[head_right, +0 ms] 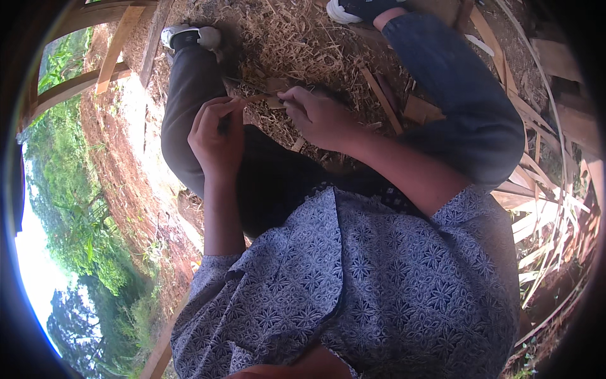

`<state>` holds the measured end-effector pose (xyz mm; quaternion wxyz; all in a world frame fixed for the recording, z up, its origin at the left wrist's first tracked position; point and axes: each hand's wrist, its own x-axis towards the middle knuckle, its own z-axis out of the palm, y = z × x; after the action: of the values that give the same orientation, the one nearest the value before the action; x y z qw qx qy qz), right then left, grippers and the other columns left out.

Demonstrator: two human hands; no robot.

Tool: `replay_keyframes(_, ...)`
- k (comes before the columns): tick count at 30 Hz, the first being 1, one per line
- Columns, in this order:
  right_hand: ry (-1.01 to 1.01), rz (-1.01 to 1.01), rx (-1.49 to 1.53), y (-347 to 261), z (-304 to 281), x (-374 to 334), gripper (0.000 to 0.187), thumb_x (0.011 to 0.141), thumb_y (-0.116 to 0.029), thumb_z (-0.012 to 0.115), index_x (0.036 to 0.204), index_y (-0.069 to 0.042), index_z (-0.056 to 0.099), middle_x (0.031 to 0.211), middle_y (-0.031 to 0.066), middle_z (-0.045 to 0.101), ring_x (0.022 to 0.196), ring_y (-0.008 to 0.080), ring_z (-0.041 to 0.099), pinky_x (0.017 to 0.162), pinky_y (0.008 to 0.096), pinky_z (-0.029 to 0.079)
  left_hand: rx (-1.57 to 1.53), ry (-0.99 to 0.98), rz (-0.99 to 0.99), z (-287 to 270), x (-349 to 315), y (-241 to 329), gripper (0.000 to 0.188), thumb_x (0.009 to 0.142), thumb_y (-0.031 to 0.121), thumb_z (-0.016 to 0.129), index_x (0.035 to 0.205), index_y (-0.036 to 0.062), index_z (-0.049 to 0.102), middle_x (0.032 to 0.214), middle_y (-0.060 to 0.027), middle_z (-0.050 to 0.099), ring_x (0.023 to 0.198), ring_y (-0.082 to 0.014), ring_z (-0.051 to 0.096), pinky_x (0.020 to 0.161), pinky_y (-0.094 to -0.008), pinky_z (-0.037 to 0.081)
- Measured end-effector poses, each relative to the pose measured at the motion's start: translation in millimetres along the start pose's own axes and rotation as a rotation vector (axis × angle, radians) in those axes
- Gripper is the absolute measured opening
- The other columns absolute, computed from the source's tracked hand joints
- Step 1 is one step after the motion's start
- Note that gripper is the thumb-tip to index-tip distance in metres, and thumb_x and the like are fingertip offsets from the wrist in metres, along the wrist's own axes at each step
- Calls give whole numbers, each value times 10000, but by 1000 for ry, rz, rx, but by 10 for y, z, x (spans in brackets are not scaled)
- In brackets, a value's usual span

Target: The person sits on the ground and uses a chisel and mallet to carve a small piece of wood. They repeatedly strike the chisel to shape the wood, occasionally pausing to inspect the piece and adjust its position.

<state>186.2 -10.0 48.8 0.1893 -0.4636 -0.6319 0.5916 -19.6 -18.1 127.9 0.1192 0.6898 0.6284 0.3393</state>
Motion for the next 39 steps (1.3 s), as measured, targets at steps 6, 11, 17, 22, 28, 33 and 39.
replay_keyframes(6,24,209,-129,999,162,138,353,1066,-282,526,1370,-104,552,1056,160,724,969,317,732,832,401,534,5,-5,44,-16,27,-12,154,826,-8,818,903,57,701,927,-93,738,813,-233,738,691,-322,584)
replay_keyframes(11,-90,164,60,-153,-191,10,331,1076,-279,523,1336,-85,591,978,123,707,839,232,712,767,355,521,2,13,74,12,-59,-45,165,826,-26,810,916,68,708,946,-88,744,822,-218,742,683,-317,585)
replay_keyframes(17,161,46,15,603,151,-75,359,1088,-287,516,1387,-102,589,904,73,661,756,149,659,708,332,490,-18,-57,128,-45,-46,5,182,832,-36,801,942,79,712,961,-86,748,832,-209,745,675,-309,587)
replay_keyframes(22,20,-38,73,-26,-55,-173,339,1079,-284,527,1349,-90,594,1141,106,703,985,216,727,825,360,529,19,-49,154,-26,-92,-36,180,833,-36,801,937,77,707,963,-83,750,835,-215,747,674,-308,591)
replay_keyframes(28,-5,173,23,510,-20,25,350,1076,-299,540,1358,-97,586,1216,101,708,1079,227,712,901,368,529,18,-60,115,-35,-51,5,182,834,-52,801,924,76,708,944,-87,757,848,-209,750,718,-307,587)
replay_keyframes(33,40,-79,69,195,29,-82,342,1073,-300,545,1338,-90,592,1172,123,724,977,256,725,864,380,533,-37,-98,91,-33,-116,23,175,838,-34,806,935,68,703,951,-91,759,857,-210,753,729,-310,590)
replay_keyframes(39,10,195,46,547,18,60,319,1028,-263,582,1285,-83,637,1022,122,720,972,278,716,857,426,529,-24,-114,127,-33,-37,43,170,847,-30,800,949,59,697,958,-88,763,867,-208,757,743,-317,599)
